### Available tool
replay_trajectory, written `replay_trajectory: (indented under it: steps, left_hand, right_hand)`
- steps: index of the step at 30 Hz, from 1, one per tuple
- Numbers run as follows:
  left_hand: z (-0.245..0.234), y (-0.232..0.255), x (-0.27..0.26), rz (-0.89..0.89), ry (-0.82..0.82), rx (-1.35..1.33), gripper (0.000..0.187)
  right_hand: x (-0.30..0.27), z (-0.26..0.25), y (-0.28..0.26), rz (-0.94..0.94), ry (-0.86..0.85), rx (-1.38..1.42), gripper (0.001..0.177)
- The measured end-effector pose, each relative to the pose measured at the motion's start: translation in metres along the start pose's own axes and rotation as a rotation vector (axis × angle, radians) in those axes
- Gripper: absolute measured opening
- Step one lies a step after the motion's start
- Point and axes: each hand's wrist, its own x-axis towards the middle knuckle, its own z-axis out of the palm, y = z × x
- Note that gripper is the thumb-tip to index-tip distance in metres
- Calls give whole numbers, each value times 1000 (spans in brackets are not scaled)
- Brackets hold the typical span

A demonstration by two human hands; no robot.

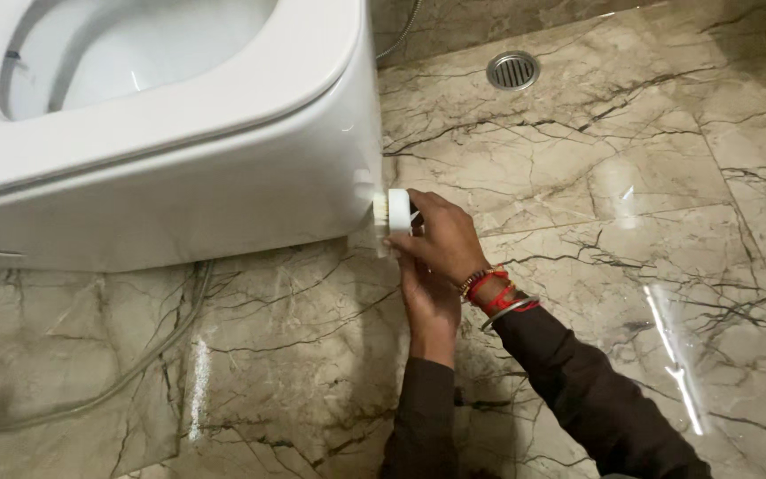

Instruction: The person fits a toilet seat and cleans the mounting area with a small white brush. They manipulate the seat cover and use their hands to secure the base to the wall-mounted toilet unit.

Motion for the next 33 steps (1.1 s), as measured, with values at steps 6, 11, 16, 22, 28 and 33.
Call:
replay_trajectory:
  steps: [6,11,16,22,28,33]
  left_hand:
    - [49,-11,26,0,-85,-201,49]
    - [113,-23,52,-108,-236,-557,49]
    - [161,-24,52,-90,-61,-507,42]
    - [180,-22,66,-63,1,-565,74]
    - [159,-30,85,-25,-103,-396,95]
    - [130,-37,88,96,-34,-317,96]
  right_hand:
    - [44,-59,-32,-73,-78,-114,62]
    - [105,-127,-75,-259,-225,-345,72]
    - [171,-170,-100,-126,-553,-356,69]
    - [194,-185,-84,-90,-609,-315,67]
    - [194,-164,-40,-276,-622,-140,64]
    - [157,-138,-10,-317,-545,83,61]
